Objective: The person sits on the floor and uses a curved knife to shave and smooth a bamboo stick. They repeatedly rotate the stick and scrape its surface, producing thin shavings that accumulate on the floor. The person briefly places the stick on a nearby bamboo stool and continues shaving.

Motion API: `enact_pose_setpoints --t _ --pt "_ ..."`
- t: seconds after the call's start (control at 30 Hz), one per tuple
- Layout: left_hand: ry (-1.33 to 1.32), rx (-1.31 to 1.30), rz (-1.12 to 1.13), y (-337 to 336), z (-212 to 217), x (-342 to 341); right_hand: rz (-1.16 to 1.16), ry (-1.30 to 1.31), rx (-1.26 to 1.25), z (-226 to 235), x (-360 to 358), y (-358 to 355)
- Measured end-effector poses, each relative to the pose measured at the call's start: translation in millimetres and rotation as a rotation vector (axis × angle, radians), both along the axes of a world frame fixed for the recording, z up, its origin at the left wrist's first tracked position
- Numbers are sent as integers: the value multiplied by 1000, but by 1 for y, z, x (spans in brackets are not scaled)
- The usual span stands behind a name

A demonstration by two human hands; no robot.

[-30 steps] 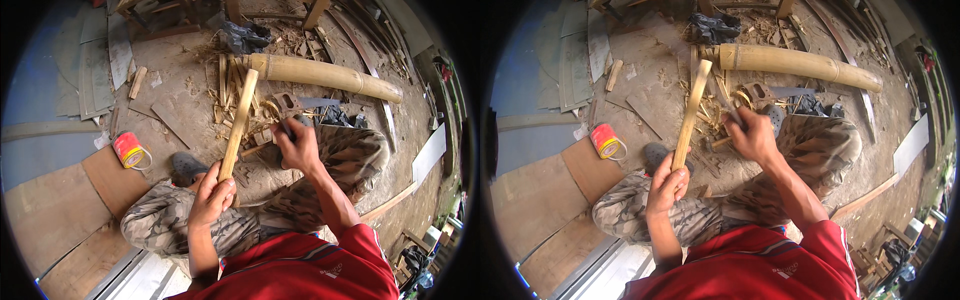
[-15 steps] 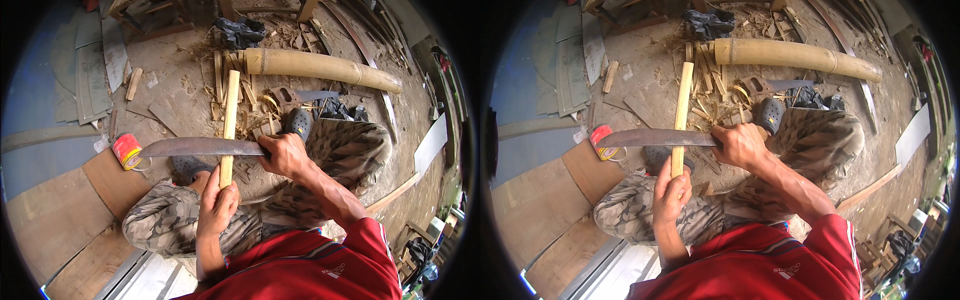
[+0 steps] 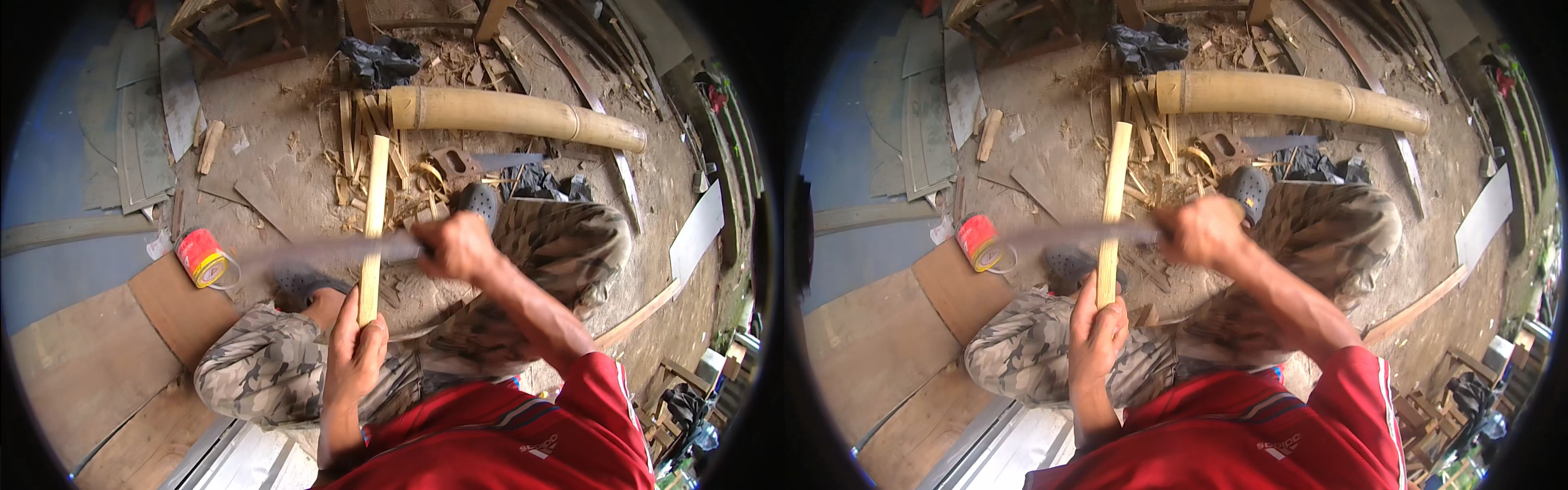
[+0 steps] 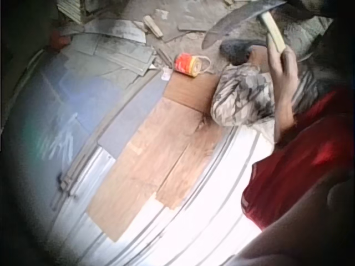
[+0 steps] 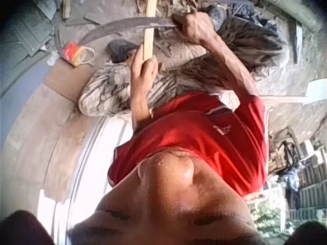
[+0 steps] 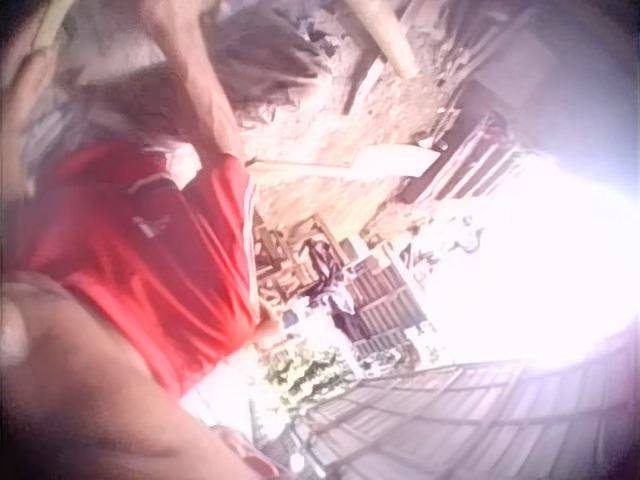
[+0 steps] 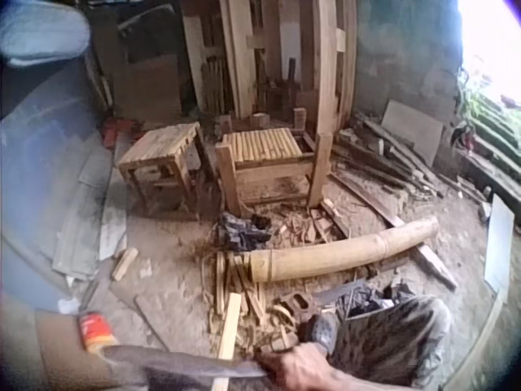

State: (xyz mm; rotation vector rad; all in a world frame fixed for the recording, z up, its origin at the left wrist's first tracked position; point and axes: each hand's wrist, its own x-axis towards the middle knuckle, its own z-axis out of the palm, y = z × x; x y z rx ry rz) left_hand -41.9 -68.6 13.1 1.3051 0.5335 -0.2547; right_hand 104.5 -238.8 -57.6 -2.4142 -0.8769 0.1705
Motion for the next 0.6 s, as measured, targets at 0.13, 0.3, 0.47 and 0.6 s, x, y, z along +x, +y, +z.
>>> enact_pose_setpoints --t 0.13,0.3,0.47,0.6 --pt "-11 6 77 -9 -7 6 157 35 17 6 -9 7" --pt "5 9 -5 3 -3 -7 -67 74 -21 -1 13 1" --pt "-16 15 32 -7 -6 1 157 2 14 -5 -11 5" --pt "5 -19 76 -4 1 -6 -55 82 2 -5 21 2"
